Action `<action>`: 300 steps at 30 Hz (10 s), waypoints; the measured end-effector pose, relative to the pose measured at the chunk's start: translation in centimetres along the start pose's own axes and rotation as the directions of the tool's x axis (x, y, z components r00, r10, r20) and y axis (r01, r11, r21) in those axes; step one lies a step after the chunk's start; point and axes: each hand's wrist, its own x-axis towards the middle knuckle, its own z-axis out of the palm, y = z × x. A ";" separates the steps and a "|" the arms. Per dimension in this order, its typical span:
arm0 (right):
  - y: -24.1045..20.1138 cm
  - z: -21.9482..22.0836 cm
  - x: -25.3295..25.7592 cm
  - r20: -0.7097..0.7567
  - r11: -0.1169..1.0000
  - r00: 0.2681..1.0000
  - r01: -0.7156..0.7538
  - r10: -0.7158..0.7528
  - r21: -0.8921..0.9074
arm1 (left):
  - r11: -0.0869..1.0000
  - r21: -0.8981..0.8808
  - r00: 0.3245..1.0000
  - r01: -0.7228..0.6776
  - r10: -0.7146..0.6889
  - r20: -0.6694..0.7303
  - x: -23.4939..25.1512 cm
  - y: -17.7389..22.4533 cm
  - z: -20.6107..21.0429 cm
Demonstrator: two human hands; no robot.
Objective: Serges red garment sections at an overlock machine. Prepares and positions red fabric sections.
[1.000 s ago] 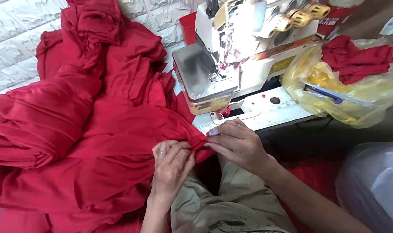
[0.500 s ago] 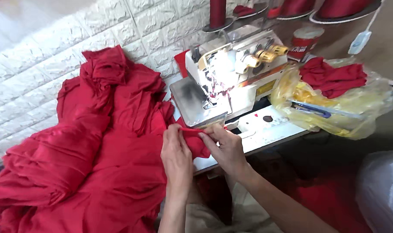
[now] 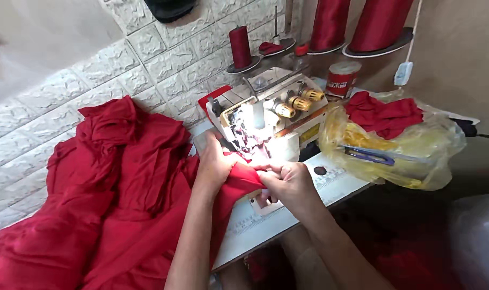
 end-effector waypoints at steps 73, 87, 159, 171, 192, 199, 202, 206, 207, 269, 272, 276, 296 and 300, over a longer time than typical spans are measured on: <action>0.8 1.2 3.4 0.045 0.838 0.901 0.419 -0.432 -0.350 | 0.693 -0.699 0.901 -0.176 -0.172 -0.398 -2.6 1.3 2.1; 1.5 0.7 2.9 0.072 0.835 0.891 0.446 -0.448 -0.323 | 0.595 -0.773 0.846 -0.222 -0.277 -0.456 -2.5 1.6 3.2; -2.0 -1.6 3.3 0.539 0.985 0.827 0.166 -0.161 0.039 | 0.689 0.170 0.689 -0.705 0.607 0.397 -4.3 2.4 -6.5; -1.5 -1.4 2.0 0.348 0.885 0.916 0.321 -0.200 -0.338 | 0.717 0.349 0.765 -0.603 0.396 0.507 -1.9 3.8 -5.8; 1.1 -1.5 3.4 0.282 0.939 0.903 0.344 -0.326 -0.016 | 0.592 0.378 0.700 -0.712 0.640 0.316 -4.2 3.9 -4.6; 3.0 -3.3 1.6 0.488 0.946 0.829 0.142 -0.274 0.290 | 0.607 0.322 0.665 -0.726 0.502 0.553 -1.0 2.1 -4.3; 3.3 -3.2 1.2 0.454 0.944 0.849 0.142 -0.272 0.299 | 0.693 0.257 0.694 -0.674 0.473 0.543 -0.3 1.8 -4.5; 3.0 -3.4 1.5 0.457 0.952 0.851 0.143 -0.257 0.269 | 0.700 0.200 0.685 -0.686 0.528 0.502 -1.5 2.2 -3.7; 3.0 -3.4 1.6 0.465 0.952 0.846 0.145 -0.261 0.270 | 0.706 0.184 0.681 -0.684 0.529 0.506 -1.7 2.4 -3.5; 3.2 -3.0 0.6 0.365 0.953 0.898 0.156 -0.246 0.258 | 0.517 0.475 0.702 -0.713 0.537 0.469 -1.2 1.3 -4.0; 2.7 -2.9 1.3 0.351 0.960 0.913 0.122 -0.208 0.252 | 0.669 0.355 0.740 -0.654 0.468 0.482 -0.7 1.6 -5.2; 2.2 -2.9 2.1 0.357 0.967 0.922 0.063 -0.152 0.248 | 0.741 0.178 0.722 -0.647 0.520 0.456 -0.7 1.1 -5.8; 3.4 -3.5 0.9 0.453 0.959 0.853 0.176 -0.261 0.221 | 0.749 0.120 0.683 -0.652 0.511 0.521 -1.7 2.0 -4.0; 3.1 -3.5 1.3 0.460 0.961 0.850 0.169 -0.255 0.220 | 0.683 0.212 0.673 -0.699 0.530 0.515 -1.6 2.1 -3.8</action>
